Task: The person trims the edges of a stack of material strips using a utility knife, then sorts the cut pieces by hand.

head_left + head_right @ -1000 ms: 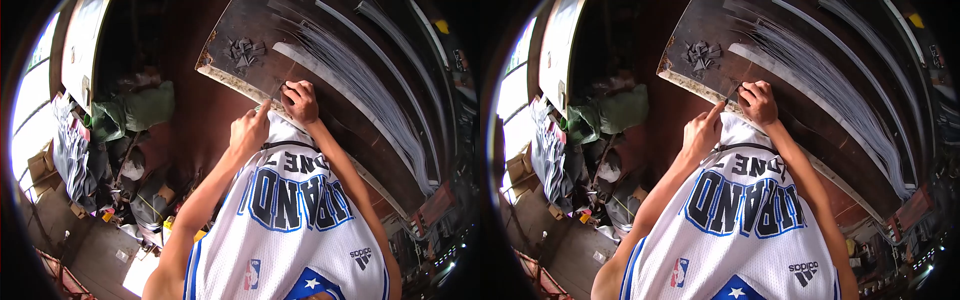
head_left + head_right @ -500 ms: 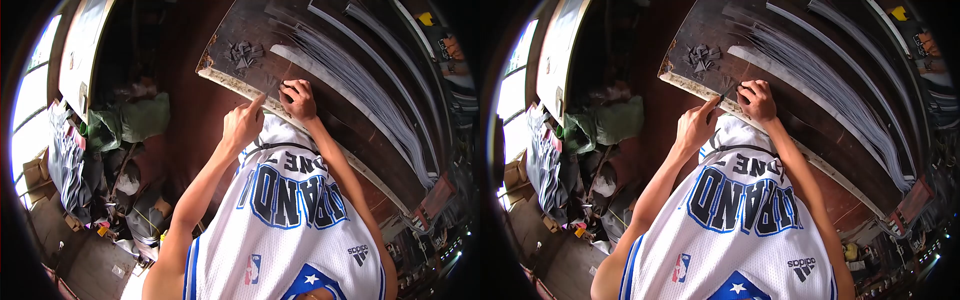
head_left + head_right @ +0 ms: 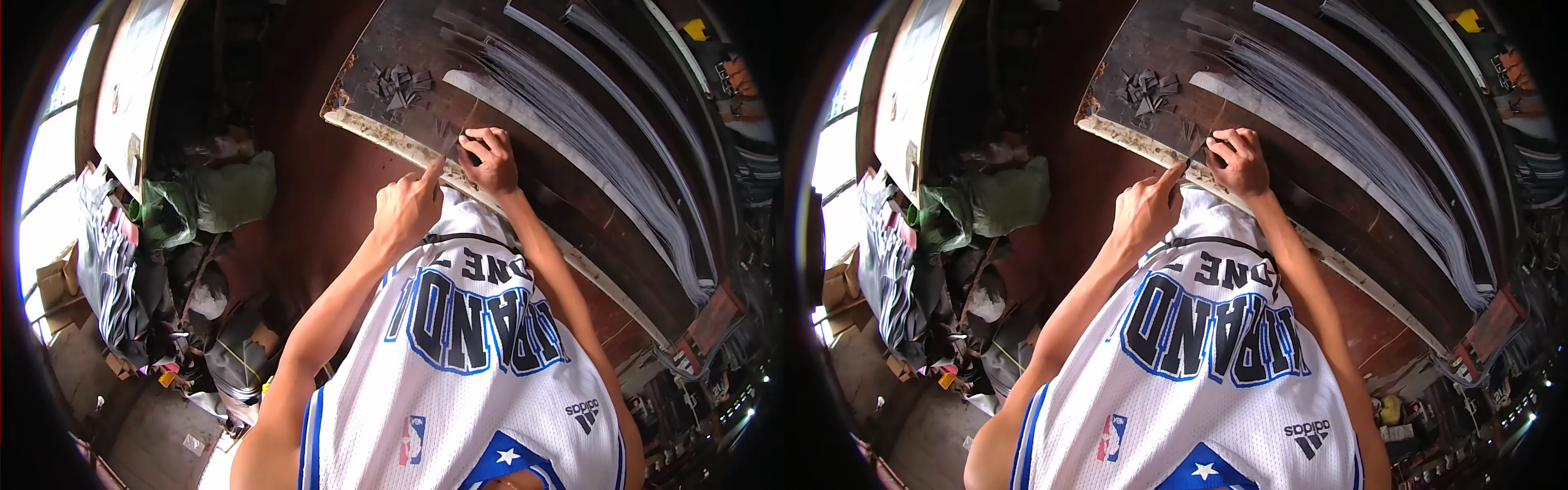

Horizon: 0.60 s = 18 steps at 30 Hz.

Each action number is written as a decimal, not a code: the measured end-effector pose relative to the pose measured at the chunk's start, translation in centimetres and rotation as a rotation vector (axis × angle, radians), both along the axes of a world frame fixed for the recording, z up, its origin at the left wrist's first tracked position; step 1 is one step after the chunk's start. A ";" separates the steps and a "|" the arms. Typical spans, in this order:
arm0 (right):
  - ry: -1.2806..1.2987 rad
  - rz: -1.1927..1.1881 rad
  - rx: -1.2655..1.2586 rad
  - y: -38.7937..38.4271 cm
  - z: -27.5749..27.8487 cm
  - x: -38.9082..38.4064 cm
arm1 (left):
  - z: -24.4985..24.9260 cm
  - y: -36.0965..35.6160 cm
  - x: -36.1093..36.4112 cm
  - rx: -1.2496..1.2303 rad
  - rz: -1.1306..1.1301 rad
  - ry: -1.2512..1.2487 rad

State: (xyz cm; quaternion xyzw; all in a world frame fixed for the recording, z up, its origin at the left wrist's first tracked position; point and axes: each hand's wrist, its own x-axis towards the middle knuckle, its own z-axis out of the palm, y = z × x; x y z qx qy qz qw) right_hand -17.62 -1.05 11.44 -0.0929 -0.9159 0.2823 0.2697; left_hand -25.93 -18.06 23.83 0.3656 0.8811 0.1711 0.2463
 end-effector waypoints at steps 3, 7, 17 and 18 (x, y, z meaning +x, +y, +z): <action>0.008 -0.002 -0.006 0.0 0.0 -0.1 | -0.3 0.2 -0.2 -0.010 -0.025 -0.007; 0.021 0.006 0.013 -0.1 0.0 0.1 | -0.8 0.5 0.7 -0.012 -0.001 0.019; 0.017 -0.020 -0.006 -0.1 -0.1 -0.2 | -0.4 -1.6 -4.3 0.151 0.037 -0.017; 0.018 -0.030 -0.003 -0.1 -0.1 -0.1 | -0.4 -1.6 -4.1 0.179 0.027 -0.027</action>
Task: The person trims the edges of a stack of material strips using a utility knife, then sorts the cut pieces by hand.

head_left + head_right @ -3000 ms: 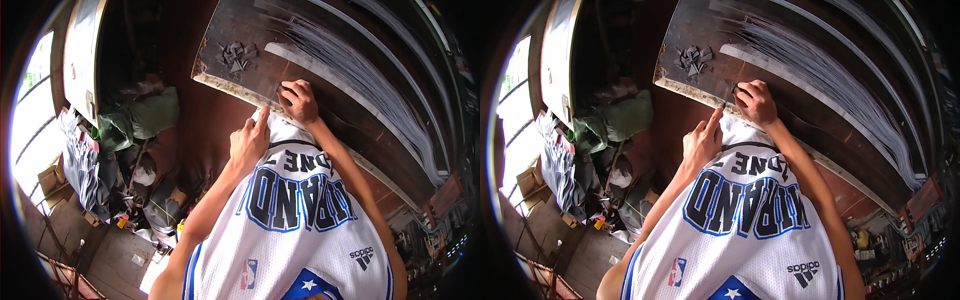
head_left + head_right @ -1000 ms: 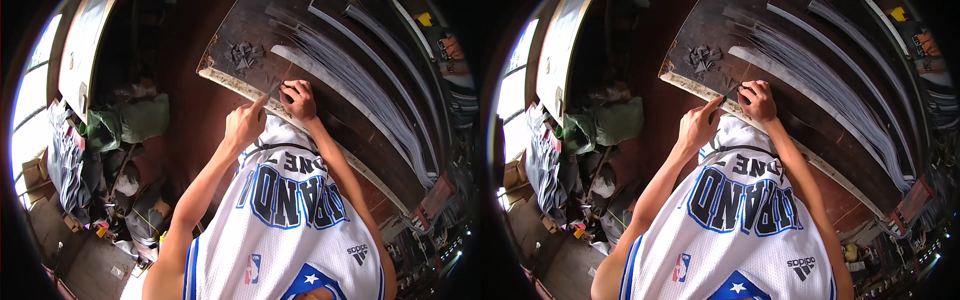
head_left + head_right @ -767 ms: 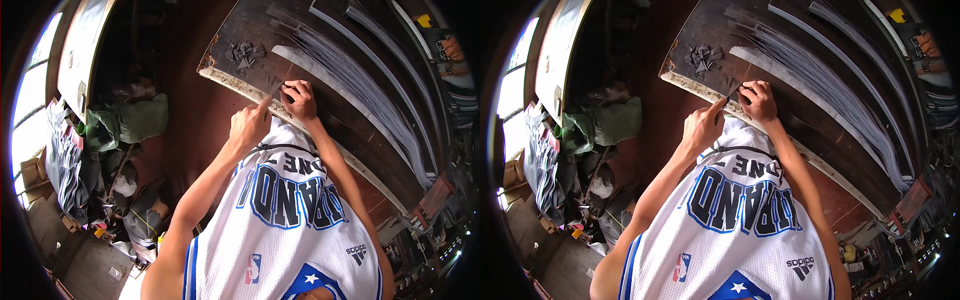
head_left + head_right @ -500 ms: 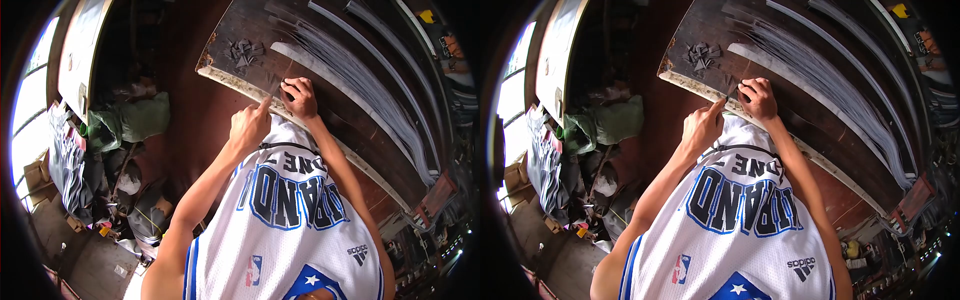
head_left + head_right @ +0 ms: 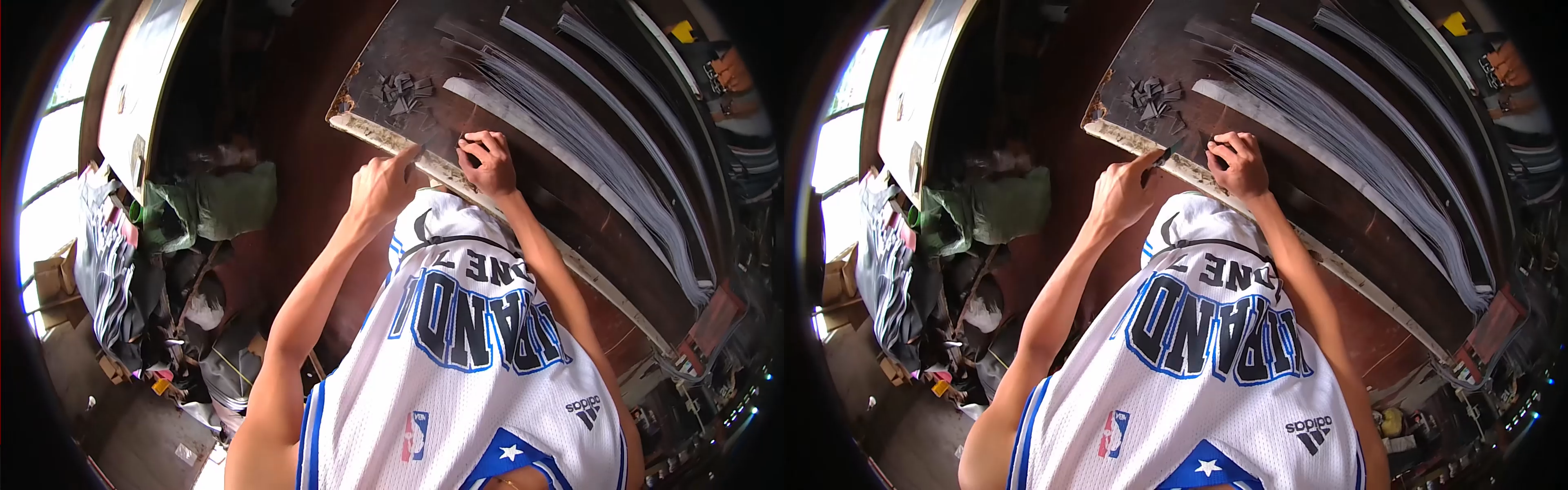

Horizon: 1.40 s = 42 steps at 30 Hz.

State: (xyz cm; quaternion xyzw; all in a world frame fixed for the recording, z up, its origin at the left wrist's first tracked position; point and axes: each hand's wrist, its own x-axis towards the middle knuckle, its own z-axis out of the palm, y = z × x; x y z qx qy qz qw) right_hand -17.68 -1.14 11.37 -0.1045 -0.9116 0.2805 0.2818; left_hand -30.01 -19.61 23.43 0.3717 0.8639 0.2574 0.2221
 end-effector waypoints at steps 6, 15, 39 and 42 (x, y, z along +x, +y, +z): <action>0.010 0.009 0.002 0.1 -0.3 -0.1 | -0.9 2.0 2.6 -0.082 0.005 0.020; 0.008 0.006 0.014 0.3 -0.3 -0.1 | -1.8 2.9 3.7 -0.036 0.012 0.036; 0.013 0.009 -0.013 0.3 -0.5 0.0 | -0.8 2.8 4.1 -0.157 -0.033 0.034; 0.029 0.010 0.007 0.3 -0.3 0.0 | -1.7 1.9 4.6 -0.087 0.014 0.059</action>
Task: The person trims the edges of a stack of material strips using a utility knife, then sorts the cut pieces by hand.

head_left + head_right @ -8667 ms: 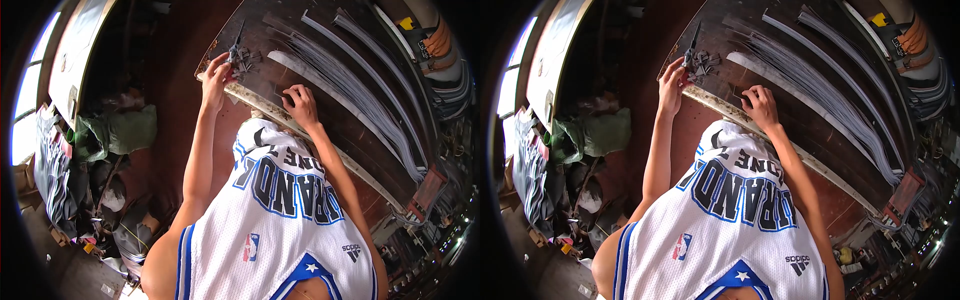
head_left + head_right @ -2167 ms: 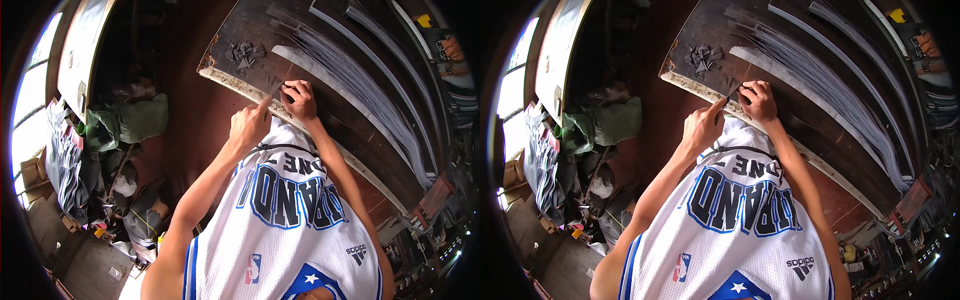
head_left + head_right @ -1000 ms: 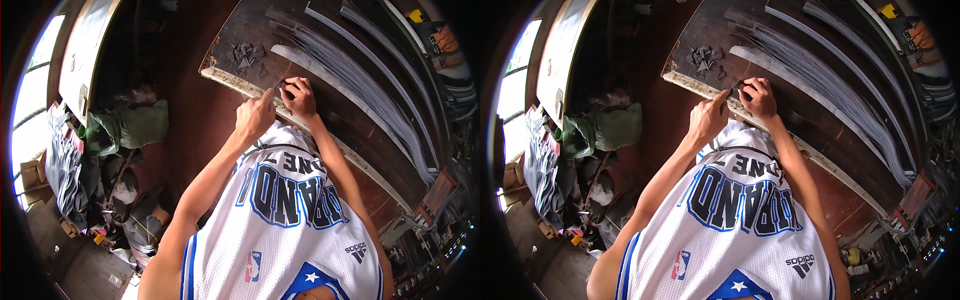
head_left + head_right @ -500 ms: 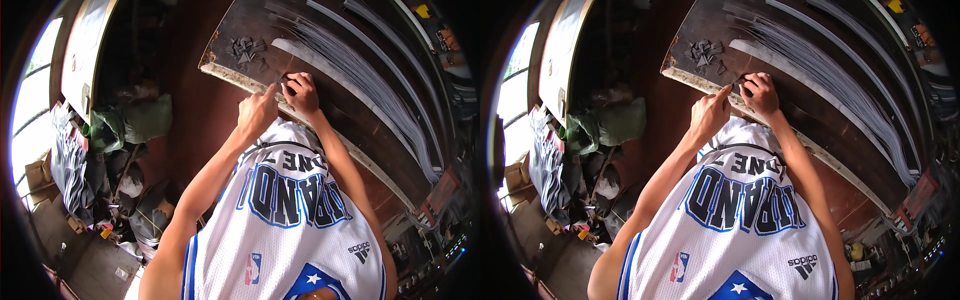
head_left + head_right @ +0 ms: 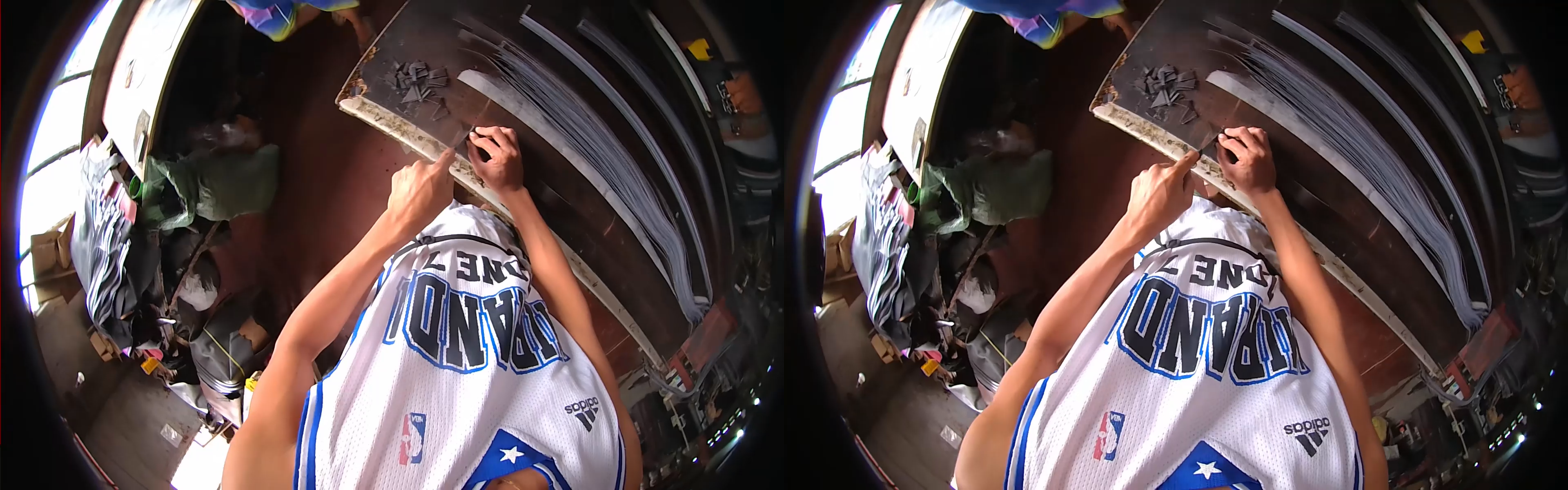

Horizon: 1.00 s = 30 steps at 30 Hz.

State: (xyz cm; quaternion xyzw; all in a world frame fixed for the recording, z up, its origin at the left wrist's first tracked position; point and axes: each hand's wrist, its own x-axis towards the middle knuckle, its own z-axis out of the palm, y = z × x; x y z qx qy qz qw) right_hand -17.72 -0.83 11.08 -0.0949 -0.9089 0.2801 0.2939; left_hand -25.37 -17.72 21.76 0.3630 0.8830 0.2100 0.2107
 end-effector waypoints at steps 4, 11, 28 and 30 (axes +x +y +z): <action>0.002 0.005 0.016 -0.1 0.3 -0.2 | 0.7 -0.8 -1.9 -0.035 0.050 -0.039; -0.047 -0.006 -0.075 0.4 0.5 0.0 | 0.9 -0.3 -3.7 0.052 -0.030 -0.039; -0.401 -0.198 -0.081 -0.2 3.9 0.2 | -2.4 5.0 -13.6 0.293 0.308 0.156; -0.513 -0.243 -0.173 0.0 4.4 -0.1 | -3.4 7.4 -14.7 0.170 0.323 0.195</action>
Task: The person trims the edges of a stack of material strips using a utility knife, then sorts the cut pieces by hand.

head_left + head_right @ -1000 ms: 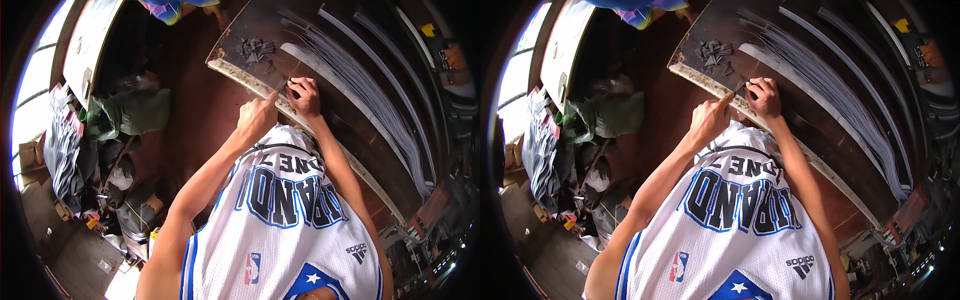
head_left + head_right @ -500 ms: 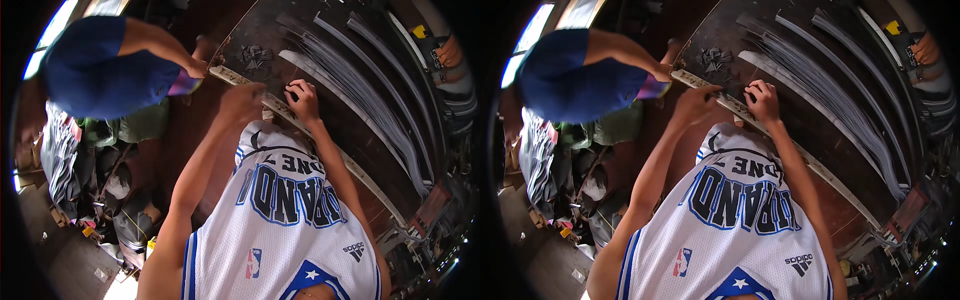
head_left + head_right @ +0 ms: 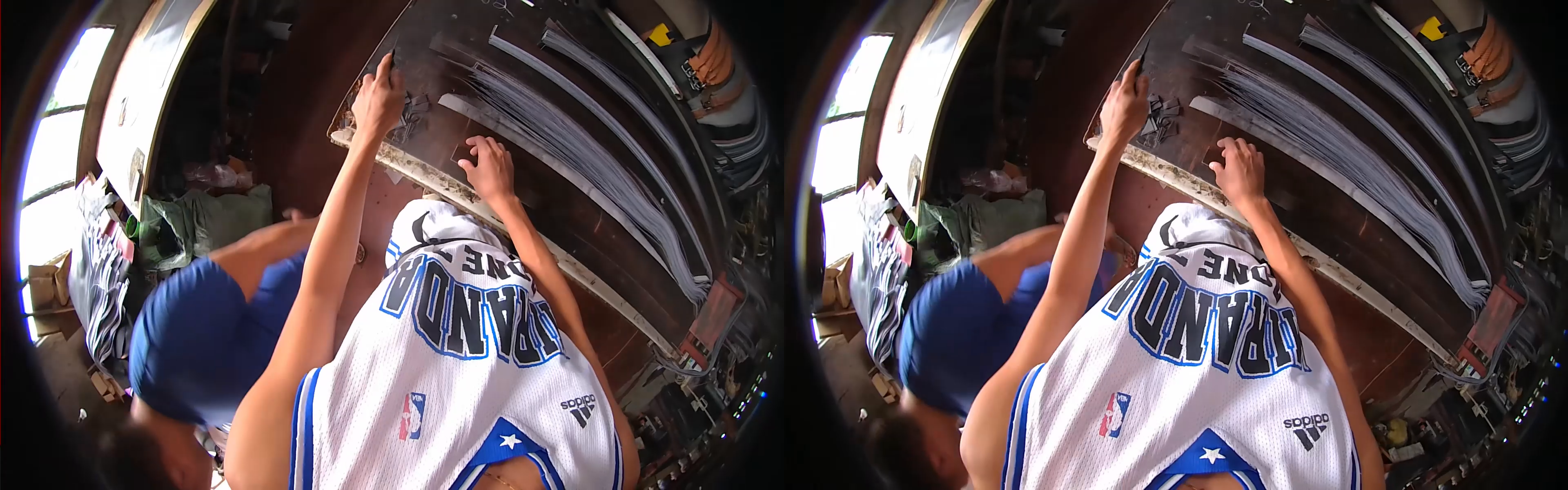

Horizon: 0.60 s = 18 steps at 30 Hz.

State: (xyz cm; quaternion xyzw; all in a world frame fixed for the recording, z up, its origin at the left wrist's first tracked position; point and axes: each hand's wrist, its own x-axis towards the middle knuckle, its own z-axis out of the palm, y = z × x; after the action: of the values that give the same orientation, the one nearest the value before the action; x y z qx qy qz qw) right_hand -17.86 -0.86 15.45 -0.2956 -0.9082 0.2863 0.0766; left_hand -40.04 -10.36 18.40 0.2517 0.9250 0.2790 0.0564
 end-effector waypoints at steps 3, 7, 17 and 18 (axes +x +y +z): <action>-0.058 -0.011 -0.058 0.5 0.4 -0.4 | -1.9 2.5 -1.4 -0.030 -0.065 0.130; -0.134 -0.009 -0.125 0.8 0.1 -0.8 | -4.6 4.1 -2.6 -0.089 -0.155 0.355; 0.080 0.022 -0.231 0.0 0.3 0.5 | -2.3 -1.0 4.6 0.309 -0.441 -0.108; 0.152 0.035 -0.271 0.0 0.2 0.9 | -1.8 -2.0 6.3 0.292 -0.489 -0.269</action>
State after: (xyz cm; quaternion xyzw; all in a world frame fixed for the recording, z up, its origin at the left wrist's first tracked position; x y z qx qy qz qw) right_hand -17.00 -0.88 15.69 -0.2646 -0.8578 0.4293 0.0997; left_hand -33.72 -12.32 16.58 0.4330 0.7714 0.4179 0.2069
